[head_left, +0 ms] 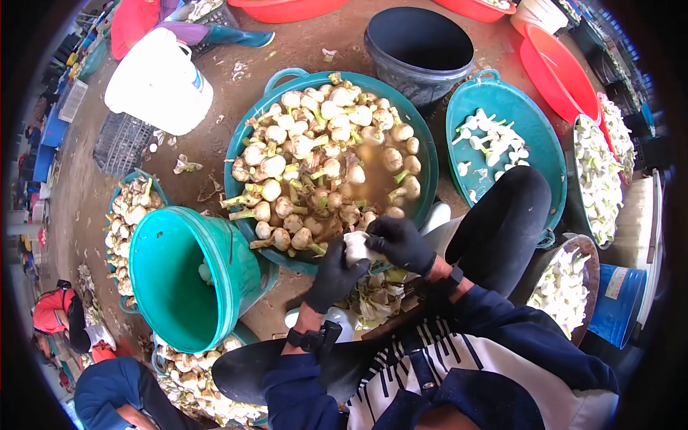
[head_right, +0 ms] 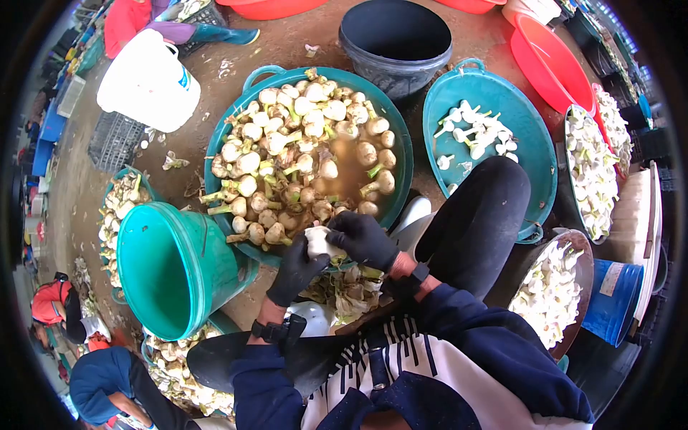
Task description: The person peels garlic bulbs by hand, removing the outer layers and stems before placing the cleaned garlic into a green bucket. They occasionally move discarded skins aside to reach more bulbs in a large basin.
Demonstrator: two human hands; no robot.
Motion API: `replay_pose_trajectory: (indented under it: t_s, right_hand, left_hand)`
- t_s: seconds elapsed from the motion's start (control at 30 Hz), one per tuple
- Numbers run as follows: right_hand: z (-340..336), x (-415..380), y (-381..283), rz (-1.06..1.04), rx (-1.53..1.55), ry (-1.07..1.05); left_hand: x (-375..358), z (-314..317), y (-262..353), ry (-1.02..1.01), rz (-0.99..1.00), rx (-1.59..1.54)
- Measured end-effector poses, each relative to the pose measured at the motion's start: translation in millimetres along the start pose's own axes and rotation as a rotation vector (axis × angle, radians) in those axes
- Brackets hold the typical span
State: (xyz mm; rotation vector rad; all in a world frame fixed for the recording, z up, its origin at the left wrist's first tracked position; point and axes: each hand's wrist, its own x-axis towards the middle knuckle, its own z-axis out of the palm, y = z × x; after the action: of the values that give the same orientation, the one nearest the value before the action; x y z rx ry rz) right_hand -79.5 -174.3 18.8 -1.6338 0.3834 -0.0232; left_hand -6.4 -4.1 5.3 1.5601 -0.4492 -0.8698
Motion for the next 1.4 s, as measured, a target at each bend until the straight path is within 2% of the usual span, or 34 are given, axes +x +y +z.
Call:
replay_pose_trajectory:
  t_s: [0.03, 0.07, 0.13, 0.17, 0.2, 0.23, 0.27, 0.33, 0.47, 0.57, 0.6, 0.63, 0.67, 0.7, 0.73, 0.77, 0.8, 0.83, 0.9, 1.03, 1.07, 1.1, 1.17, 1.2, 1.3, 1.4]
  right_hand:
    - [1, -2, -2, 0.006, -0.018, -0.021]
    - [11, -4, 0, -0.043, -0.252, 0.053]
    - [14, -3, 10, -0.007, -0.216, 0.084]
    - [15, -2, 14, 0.012, -0.197, 0.101]
    - [13, 3, 15, 0.245, -0.096, 0.104]
    - [14, 4, 21, 0.21, -0.125, 0.127]
    - [14, 6, 30, 0.173, -0.155, 0.148]
    - [12, 9, 34, 0.161, -0.217, 0.183]
    - [3, 17, 67, -0.021, -0.385, 0.416]
    - [-13, 19, 84, 0.048, -0.449, 0.52]
    - [-20, 18, 91, 0.021, -0.542, 0.443]
    - [-22, 16, 86, 0.019, -0.54, 0.243]
    - [-25, 12, 79, 0.016, -0.534, 0.043]
    - [-28, 8, 66, 0.011, -0.524, -0.155]
    - [-28, 6, 40, 0.096, -0.629, -0.282]
    - [-28, 7, 39, 0.034, -0.671, -0.18]
    - [-28, 8, 37, -0.029, -0.712, -0.079]
    - [-26, 11, 34, -0.094, -0.752, 0.019]
    - [-23, 22, 13, -0.024, -0.504, -0.007]
    - [18, 36, -27, -0.325, -0.153, -0.018]
    - [26, 39, -34, -0.393, -0.072, -0.027]
    - [31, 40, -41, -0.398, -0.116, -0.046]
    - [37, 42, -49, -0.41, -0.204, -0.083]
    - [39, 41, -51, -0.332, -0.194, -0.072]
    - [41, 39, -27, -0.406, -0.374, -0.002]
    - [40, 21, -21, -0.334, -0.464, -0.051]
  left_hand:
    - [2, 2, -6, 0.031, 0.018, 0.08]
    - [2, 4, -10, 0.062, 0.023, 0.172]
    - [-2, 7, -13, 0.129, 0.028, 0.356]
    - [-2, 9, -14, 0.149, 0.137, 0.395]
    - [-2, 11, -8, 0.168, 0.246, 0.432]
    - [-3, 11, -2, 0.186, 0.357, 0.469]
    - [-3, 12, 3, 0.179, 0.372, 0.452]
    - [-7, 13, 10, 0.125, 0.298, 0.255]
    - [-13, 8, 14, -0.001, 0.058, -0.152]
    - [-15, -9, 1, -0.031, 0.167, -0.391]
    - [-14, -12, 15, 0.024, 0.15, -0.544]
    - [-18, -21, 32, 0.088, 0.125, -0.691]
    - [-20, -37, 23, 0.252, 0.079, -0.74]
    - [-19, -54, 27, 0.239, 0.159, -1.062]
    - [-16, -70, 35, 0.207, 0.224, -1.318]
    - [-16, -76, 57, 0.246, 0.314, -1.28]
    - [-20, -84, 69, 0.43, 0.275, -1.156]
    - [-20, -89, 72, 0.531, 0.24, -1.104]
    - [-18, -92, 78, 0.648, 0.153, -1.073]
    - [-14, -71, 65, 0.246, 0.187, -1.132]
    - [-12, -66, 56, 0.221, 0.173, -1.117]
    - [-7, -60, 51, 0.299, 0.12, -0.704]
    - [-1, -51, 40, 0.385, 0.146, -0.041]
    - [-7, -46, 48, 0.297, 0.228, -0.288]
    - [-4, -45, 32, 0.418, 0.181, -0.098]
    - [-5, -41, 24, 0.478, 0.1, -0.333]
